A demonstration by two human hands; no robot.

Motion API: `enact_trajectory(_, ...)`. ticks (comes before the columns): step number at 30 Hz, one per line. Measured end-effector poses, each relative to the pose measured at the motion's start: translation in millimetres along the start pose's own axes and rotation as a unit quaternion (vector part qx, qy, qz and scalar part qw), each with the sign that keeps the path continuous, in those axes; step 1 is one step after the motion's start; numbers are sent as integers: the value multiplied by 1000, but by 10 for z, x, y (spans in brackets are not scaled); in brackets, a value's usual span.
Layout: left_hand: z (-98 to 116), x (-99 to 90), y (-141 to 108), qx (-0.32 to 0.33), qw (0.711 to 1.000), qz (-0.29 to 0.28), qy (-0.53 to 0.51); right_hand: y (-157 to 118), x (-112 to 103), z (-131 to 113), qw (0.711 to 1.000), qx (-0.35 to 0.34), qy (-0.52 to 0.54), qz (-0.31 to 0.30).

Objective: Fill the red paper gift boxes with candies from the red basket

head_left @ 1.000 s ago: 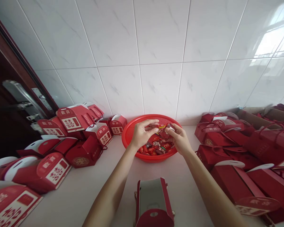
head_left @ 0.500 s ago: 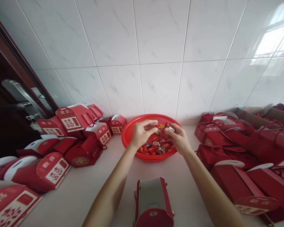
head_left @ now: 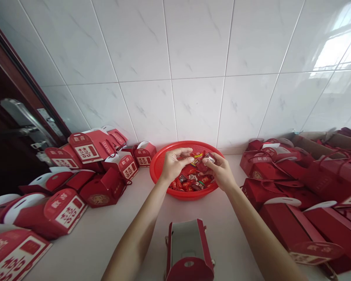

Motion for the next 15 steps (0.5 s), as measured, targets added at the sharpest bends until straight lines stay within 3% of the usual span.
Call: enact_trajectory(15, -81, 29, -18, -62, 996, 2, -60, 9, 8, 9, 1000, -5, 16, -11)
Point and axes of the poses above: each hand's wrist, its own y-axis towards the middle knuckle, its own x-axis out of the palm, z = x × y, the point moved 6 cm from there along y, towards the middle knuckle, and after that the axes turned 3 degrees about x, right-handed, at the moved point
